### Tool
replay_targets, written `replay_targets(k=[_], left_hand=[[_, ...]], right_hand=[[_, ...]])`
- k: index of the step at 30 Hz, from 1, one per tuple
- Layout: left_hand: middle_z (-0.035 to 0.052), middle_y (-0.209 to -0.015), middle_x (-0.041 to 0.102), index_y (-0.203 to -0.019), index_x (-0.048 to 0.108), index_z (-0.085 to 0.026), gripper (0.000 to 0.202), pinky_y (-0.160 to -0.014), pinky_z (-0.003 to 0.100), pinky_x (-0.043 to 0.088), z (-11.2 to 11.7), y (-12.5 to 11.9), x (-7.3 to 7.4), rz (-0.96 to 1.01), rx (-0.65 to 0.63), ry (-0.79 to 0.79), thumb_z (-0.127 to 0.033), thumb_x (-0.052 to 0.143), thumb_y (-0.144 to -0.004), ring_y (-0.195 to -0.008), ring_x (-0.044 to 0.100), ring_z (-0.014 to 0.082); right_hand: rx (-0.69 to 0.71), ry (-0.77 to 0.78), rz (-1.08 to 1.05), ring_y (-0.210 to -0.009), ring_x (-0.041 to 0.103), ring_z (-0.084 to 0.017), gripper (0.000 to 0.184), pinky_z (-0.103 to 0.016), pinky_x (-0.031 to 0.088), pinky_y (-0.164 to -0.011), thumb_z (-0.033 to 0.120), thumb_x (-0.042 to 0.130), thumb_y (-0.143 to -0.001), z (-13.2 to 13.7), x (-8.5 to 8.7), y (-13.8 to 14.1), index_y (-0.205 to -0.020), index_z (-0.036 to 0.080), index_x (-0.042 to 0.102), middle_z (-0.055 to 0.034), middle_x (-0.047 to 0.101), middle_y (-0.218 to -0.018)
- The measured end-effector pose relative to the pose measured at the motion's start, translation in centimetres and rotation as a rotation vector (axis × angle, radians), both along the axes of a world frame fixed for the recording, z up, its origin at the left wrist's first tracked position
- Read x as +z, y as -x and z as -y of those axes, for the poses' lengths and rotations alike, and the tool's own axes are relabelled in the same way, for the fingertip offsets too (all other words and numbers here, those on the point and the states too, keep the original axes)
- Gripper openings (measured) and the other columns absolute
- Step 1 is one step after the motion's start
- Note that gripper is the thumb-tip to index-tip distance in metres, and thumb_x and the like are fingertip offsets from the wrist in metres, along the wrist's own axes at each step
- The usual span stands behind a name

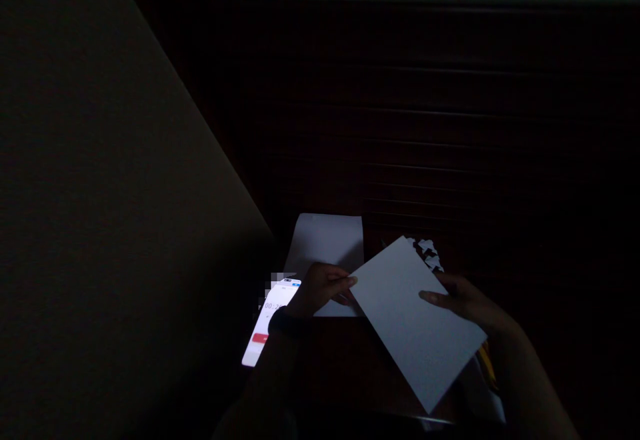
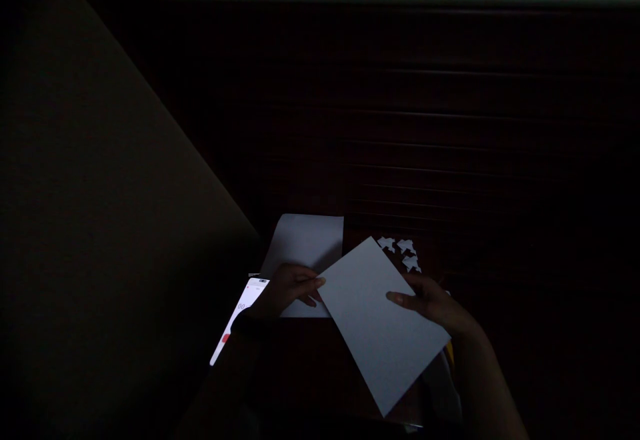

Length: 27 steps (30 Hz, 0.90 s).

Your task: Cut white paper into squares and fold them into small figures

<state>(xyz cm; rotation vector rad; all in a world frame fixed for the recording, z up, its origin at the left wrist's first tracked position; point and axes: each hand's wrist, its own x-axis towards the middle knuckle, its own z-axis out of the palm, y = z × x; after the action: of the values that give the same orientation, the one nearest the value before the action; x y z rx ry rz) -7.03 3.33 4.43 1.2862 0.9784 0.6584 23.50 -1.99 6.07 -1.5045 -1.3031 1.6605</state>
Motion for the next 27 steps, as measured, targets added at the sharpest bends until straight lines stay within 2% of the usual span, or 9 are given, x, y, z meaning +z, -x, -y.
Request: replay_targets(k=[3,10,14,17,20,22,24,27], left_hand=[[0.0091,-0.071,0.069,-0.082,0.066,-0.01,0.03,-0.056,0.03,0.056,0.0,0.2,0.4,-0.02,0.021,-0.008,-0.039,0.063,-0.073,-0.065,0.066,0.0205],[0.0119,-0.079,0.07,-0.088,0.067,-0.009,0.031,-0.06,0.031,0.055,0.3,0.5,1.8,0.005,-0.175,0.058,-0.037,0.06,-0.076,-0.067,0.067,0.0209],[0.0124,-0.081,0.07,-0.098,0.065,-0.009,0.034,-0.062,0.032,0.054,0.4,0.7,2.3,0.05,-0.193,0.076,-0.034,0.06,-0.076,-0.07,0.067,0.0215],[0.0121,-0.079,0.07,-0.102,0.065,-0.009,0.037,-0.064,0.034,0.054,0.5,0.8,2.4,0.095,-0.171,0.096,-0.034,0.063,-0.074,-0.07,0.067,0.0224],[0.0119,-0.076,0.07,-0.1,0.066,-0.009,0.037,-0.066,0.036,0.054,0.5,0.7,2.2,0.125,-0.118,0.109,-0.034,0.065,-0.072,-0.069,0.066,0.0223],[0.0117,-0.08,0.069,-0.102,0.065,-0.009,0.039,-0.069,0.037,0.054,0.6,0.3,1.9,0.154,-0.046,0.122,-0.035,0.065,-0.072,-0.071,0.066,0.0217],[0.0109,-0.09,0.067,-0.11,0.06,-0.013,0.044,-0.073,0.037,0.053,0.6,-0.4,1.5,0.211,0.075,0.121,-0.036,0.065,-0.073,-0.078,0.065,0.0211],[0.0091,-0.107,0.061,-0.119,0.048,-0.023,0.048,-0.074,0.037,0.052,0.8,-1.6,0.8,0.31,0.272,0.107,-0.041,0.06,-0.077,-0.086,0.064,0.0198]], right_hand=[[0.055,0.01,-0.022,-0.074,0.063,-0.024,0.048,-0.032,0.05,-0.06,0.041,0.067,-0.069,0.3,0.4,0.1,-0.111,0.018,0.057,-0.0069,0.067,-0.09],[0.099,0.03,-0.069,-0.069,0.063,-0.021,0.041,-0.03,0.048,-0.058,0.041,0.066,-0.071,0.4,0.1,-0.5,-0.104,0.016,0.062,-0.0063,0.067,-0.085],[0.058,0.02,-0.146,-0.067,0.062,-0.019,0.044,-0.028,0.047,-0.057,0.035,0.068,-0.07,0.6,0.2,-0.6,-0.109,0.017,0.061,-0.0051,0.067,-0.083],[-0.05,0.04,-0.153,-0.064,0.061,-0.018,0.041,-0.027,0.045,-0.055,0.032,0.07,-0.068,0.9,-0.4,-1.1,-0.107,0.021,0.064,-0.0032,0.068,-0.08],[-0.142,0.024,-0.085,-0.06,0.059,-0.017,0.028,-0.027,0.044,-0.053,0.03,0.072,-0.063,1.0,-1.3,-2.0,-0.089,0.022,0.072,-0.0023,0.069,-0.074],[-0.126,0.007,-0.049,-0.056,0.057,-0.017,0.025,-0.027,0.042,-0.05,0.03,0.072,-0.061,0.8,-1.8,-2.4,-0.084,0.022,0.074,-0.0028,0.069,-0.07],[-0.094,-0.011,-0.05,-0.058,0.057,-0.017,0.025,-0.027,0.041,-0.05,0.029,0.071,-0.062,0.4,-1.9,-2.2,-0.086,0.021,0.074,-0.0039,0.07,-0.076],[-0.123,-0.038,-0.086,-0.064,0.058,-0.016,0.029,-0.026,0.042,-0.053,0.029,0.067,-0.067,-0.4,-2.0,-1.0,-0.095,0.022,0.071,-0.0036,0.07,-0.09]])
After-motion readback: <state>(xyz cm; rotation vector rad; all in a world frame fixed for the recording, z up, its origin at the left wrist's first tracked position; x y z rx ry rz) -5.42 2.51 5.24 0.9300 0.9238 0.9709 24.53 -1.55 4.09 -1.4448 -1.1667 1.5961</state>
